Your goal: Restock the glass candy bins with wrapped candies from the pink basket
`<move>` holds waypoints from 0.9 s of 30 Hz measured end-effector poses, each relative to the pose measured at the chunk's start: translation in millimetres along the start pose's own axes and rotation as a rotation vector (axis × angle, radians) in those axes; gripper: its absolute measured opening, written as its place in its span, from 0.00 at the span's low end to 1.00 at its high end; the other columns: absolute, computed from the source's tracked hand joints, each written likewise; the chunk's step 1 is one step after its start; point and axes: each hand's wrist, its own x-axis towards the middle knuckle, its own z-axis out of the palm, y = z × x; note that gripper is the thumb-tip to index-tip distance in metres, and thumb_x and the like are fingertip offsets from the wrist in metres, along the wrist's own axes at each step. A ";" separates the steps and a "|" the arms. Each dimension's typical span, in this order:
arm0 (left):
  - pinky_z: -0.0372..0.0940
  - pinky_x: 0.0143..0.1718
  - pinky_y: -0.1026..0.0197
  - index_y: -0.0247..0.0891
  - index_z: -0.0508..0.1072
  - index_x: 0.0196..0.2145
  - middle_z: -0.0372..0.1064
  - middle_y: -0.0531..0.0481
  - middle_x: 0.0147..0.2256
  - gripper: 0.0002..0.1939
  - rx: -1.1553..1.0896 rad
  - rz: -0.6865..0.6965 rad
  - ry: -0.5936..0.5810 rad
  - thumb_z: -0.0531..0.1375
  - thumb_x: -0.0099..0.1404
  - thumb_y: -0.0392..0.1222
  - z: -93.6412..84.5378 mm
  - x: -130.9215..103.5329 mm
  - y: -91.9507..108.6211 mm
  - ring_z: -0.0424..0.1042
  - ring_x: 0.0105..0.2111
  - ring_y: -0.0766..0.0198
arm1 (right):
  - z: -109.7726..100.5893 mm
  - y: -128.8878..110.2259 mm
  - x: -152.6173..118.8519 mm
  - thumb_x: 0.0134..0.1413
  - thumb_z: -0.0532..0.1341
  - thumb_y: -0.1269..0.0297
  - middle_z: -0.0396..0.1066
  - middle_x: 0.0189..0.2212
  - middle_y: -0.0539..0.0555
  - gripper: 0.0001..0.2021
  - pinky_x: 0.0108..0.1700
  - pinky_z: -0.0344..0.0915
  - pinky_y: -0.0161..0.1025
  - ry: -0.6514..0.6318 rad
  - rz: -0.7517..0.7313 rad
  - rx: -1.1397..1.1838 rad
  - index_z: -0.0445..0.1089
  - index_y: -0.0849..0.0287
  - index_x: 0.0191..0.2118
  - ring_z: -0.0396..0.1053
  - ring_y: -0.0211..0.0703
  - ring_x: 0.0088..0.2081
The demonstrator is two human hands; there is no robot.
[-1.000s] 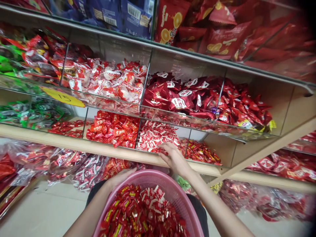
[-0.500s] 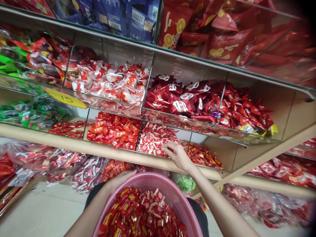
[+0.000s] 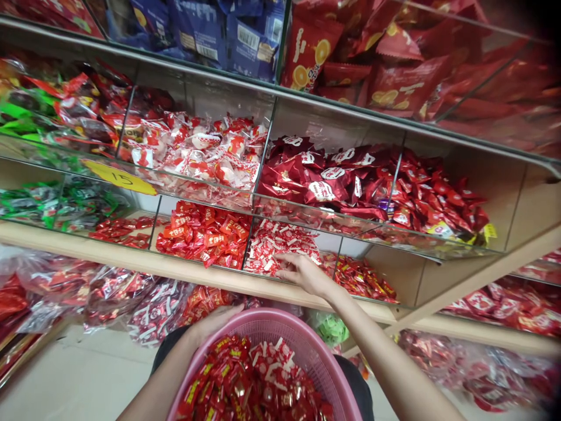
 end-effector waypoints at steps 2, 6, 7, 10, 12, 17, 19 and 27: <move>0.62 0.45 0.58 0.33 0.74 0.41 0.74 0.43 0.40 0.25 0.018 0.000 0.006 0.56 0.57 0.58 0.1 0.0 0.4 0.71 0.42 0.54 | 0.1 1.4 4.2 0.55 0.56 0.56 0.67 0.31 0.54 0.16 0.35 0.59 0.36 -0.015 -0.040 -0.069 0.69 0.61 0.42 0.62 0.39 0.31; 0.63 0.43 0.58 0.33 0.74 0.40 0.74 0.43 0.39 0.26 0.005 -0.003 0.018 0.56 0.56 0.58 1.3 -1.7 0.8 0.72 0.41 0.54 | 5.5 2.1 7.5 0.56 0.54 0.54 0.63 0.31 0.54 0.15 0.37 0.58 0.36 0.010 -0.073 -0.160 0.70 0.60 0.32 0.62 0.39 0.34; 0.64 0.43 0.58 0.33 0.74 0.40 0.74 0.43 0.39 0.26 -0.008 -0.003 0.012 0.56 0.56 0.58 2.0 -2.6 1.1 0.72 0.40 0.54 | 6.7 1.9 7.3 0.56 0.54 0.54 0.62 0.32 0.54 0.14 0.38 0.58 0.36 0.031 -0.076 -0.164 0.69 0.60 0.33 0.62 0.39 0.35; 0.64 0.43 0.58 0.33 0.74 0.40 0.75 0.43 0.38 0.25 -0.036 0.003 0.010 0.56 0.56 0.58 5.2 -5.4 3.6 0.73 0.38 0.55 | 8.2 1.0 5.5 0.55 0.54 0.55 0.62 0.36 0.54 0.13 0.42 0.58 0.36 0.089 -0.100 -0.142 0.68 0.59 0.37 0.62 0.40 0.38; 0.63 0.43 0.58 0.34 0.74 0.40 0.74 0.44 0.39 0.25 -0.049 -0.002 0.018 0.57 0.55 0.59 7.6 -6.9 6.2 0.73 0.38 0.56 | 7.7 1.0 3.9 0.56 0.54 0.55 0.63 0.37 0.55 0.13 0.43 0.58 0.36 0.104 -0.114 -0.121 0.68 0.59 0.38 0.62 0.40 0.39; 0.64 0.44 0.59 0.34 0.74 0.41 0.75 0.44 0.39 0.26 -0.079 -0.032 0.018 0.58 0.54 0.59 9.9 -7.5 10.3 0.72 0.40 0.55 | 4.2 1.1 -3.0 0.56 0.54 0.56 0.66 0.33 0.54 0.13 0.39 0.58 0.36 0.125 -0.096 -0.091 0.67 0.60 0.36 0.63 0.40 0.36; 0.64 0.43 0.58 0.34 0.74 0.42 0.75 0.43 0.39 0.27 -0.083 -0.050 0.020 0.58 0.54 0.58 9.1 -7.3 9.7 0.72 0.40 0.54 | 1.8 -0.5 -7.7 0.57 0.53 0.55 0.66 0.30 0.53 0.13 0.36 0.57 0.34 0.167 -0.074 -0.063 0.67 0.60 0.34 0.62 0.39 0.33; 0.63 0.44 0.58 0.32 0.74 0.41 0.75 0.43 0.39 0.27 -0.024 -0.047 0.023 0.57 0.55 0.58 8.0 -6.2 7.6 0.72 0.39 0.55 | -0.1 -2.4 -23.2 0.57 0.52 0.54 0.65 0.26 0.50 0.14 0.31 0.56 0.33 0.290 0.021 0.007 0.67 0.60 0.33 0.59 0.36 0.26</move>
